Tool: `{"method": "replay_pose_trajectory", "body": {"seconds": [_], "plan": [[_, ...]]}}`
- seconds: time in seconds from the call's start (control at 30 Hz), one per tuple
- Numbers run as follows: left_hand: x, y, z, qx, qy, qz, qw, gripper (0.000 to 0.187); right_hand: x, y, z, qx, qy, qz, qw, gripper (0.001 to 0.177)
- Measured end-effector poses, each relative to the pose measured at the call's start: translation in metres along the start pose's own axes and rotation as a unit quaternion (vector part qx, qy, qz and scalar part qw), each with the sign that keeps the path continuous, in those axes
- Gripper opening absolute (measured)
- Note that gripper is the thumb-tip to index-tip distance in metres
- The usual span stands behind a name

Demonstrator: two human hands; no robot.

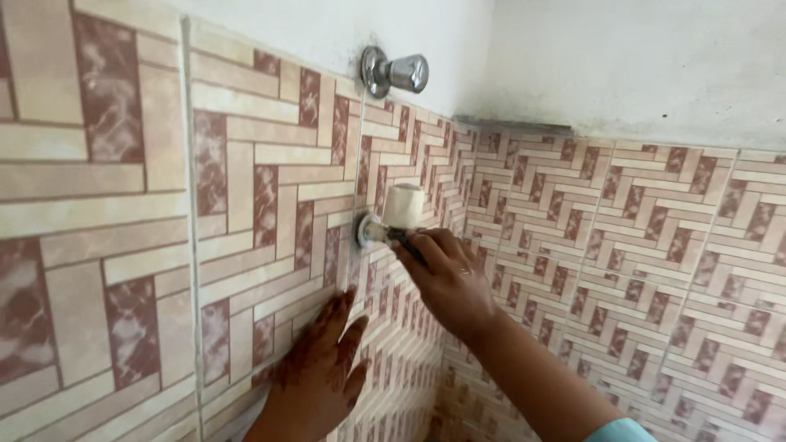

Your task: The person cleans and attaches a plastic faucet onto a wall-mounted pipe fixture, using a scouring pad and by hand.

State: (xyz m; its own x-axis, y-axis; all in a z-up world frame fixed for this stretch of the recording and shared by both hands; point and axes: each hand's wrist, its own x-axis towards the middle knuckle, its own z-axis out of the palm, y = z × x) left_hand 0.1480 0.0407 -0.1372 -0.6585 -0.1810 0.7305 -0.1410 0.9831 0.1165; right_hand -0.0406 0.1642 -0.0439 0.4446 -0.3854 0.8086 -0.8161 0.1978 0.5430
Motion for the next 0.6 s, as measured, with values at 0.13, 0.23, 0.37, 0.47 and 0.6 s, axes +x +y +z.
{"method": "replay_pose_trajectory", "body": {"seconds": [0.13, 0.23, 0.37, 0.47, 0.6], "plan": [[-0.007, -0.003, -0.008, -0.032, -0.017, -0.027, 0.999, 0.062, -0.004, -0.012, 0.004, -0.02, -0.018, -0.011, 1.0, 0.026], [-0.01, 0.0, -0.011, -0.004, 0.007, 0.013, 1.0, 0.06, 0.015, -0.015, 0.024, -0.134, -0.079, -0.05, 0.987, 0.019], [-0.018, 0.004, -0.016, -0.008, -0.036, -0.025, 0.999, 0.06, 0.006, -0.023, 0.008, -0.161, -0.066, -0.071, 0.982, 0.021], [-0.018, 0.001, -0.022, -0.009, -0.043, -0.033, 0.998, 0.059, 0.01, -0.022, 0.002, -0.145, -0.017, -0.114, 0.983, 0.023], [-0.018, 0.001, -0.016, -0.02, 0.028, 0.009, 0.999, 0.056, 0.023, -0.035, 0.021, -0.229, -0.121, -0.105, 0.96, 0.001]]}}
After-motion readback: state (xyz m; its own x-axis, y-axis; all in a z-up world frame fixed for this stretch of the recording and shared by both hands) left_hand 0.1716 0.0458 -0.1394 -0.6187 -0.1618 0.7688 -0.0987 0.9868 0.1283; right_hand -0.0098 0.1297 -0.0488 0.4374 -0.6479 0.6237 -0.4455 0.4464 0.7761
